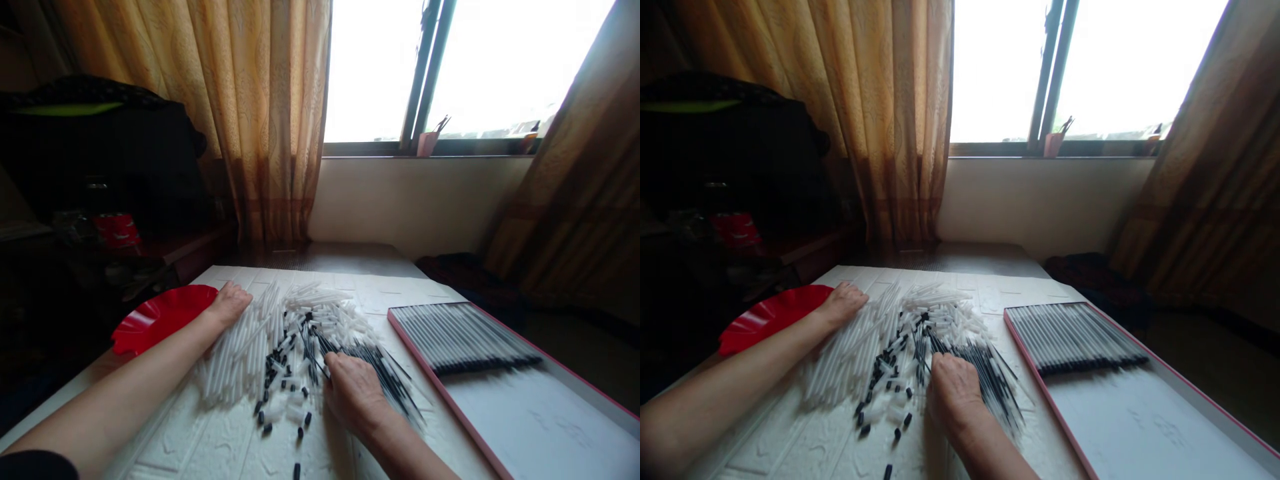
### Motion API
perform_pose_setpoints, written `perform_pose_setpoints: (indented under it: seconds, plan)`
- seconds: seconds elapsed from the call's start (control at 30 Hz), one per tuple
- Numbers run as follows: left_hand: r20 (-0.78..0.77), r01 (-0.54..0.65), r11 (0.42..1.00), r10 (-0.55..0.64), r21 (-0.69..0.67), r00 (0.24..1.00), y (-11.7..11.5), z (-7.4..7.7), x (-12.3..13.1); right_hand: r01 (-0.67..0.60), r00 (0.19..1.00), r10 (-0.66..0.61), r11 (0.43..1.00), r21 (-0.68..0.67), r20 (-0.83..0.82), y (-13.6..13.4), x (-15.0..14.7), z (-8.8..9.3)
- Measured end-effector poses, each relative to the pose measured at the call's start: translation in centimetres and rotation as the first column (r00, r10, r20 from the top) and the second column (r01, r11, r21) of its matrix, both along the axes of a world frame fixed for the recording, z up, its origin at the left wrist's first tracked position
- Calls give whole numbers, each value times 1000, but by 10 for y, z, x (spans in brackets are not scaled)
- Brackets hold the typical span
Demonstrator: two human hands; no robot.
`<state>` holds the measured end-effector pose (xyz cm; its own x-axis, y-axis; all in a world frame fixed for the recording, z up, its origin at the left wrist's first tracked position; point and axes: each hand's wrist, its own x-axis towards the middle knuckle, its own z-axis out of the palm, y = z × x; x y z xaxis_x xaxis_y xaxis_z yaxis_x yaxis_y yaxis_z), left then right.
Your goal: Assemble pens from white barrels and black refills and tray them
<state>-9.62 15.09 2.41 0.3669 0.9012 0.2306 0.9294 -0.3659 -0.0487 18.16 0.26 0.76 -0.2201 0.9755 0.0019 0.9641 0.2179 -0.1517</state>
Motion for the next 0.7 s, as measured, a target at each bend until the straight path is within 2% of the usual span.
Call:
perform_pose_setpoints:
  seconds: [0.13, 0.23, 0.37, 0.47, 0.53, 0.63, 0.7]
  plan:
    - [-52, 60, 998, -58, 35, 997, -23, 11, 11, -1, 999, 2, 1000, 7, -39, -1, 6, -3]
    - [-31, 122, 989, -119, 89, 992, -62, 9, 24, -3, 997, 5, 1000, 15, -76, 0, 12, -5]
    - [57, 278, 953, -286, 123, 957, -124, -15, 46, 7, 989, -2, 1000, 29, -150, 3, 21, -7]
    - [145, 370, 915, -392, 161, 908, -154, -39, 57, 13, 974, -3, 999, 39, -228, 5, 26, -8]
    - [199, 383, 901, -421, 204, 885, -162, -50, 59, 21, 960, -7, 999, 46, -280, 7, 29, -7]
    - [341, 371, 882, -457, 289, 822, -163, -58, 56, 33, 939, -12, 998, 54, -344, 9, 30, -4]
    - [425, 367, 872, -480, 324, 767, -161, -58, 53, 20, 847, -12, 1000, 11, -531, 9, 27, -1]
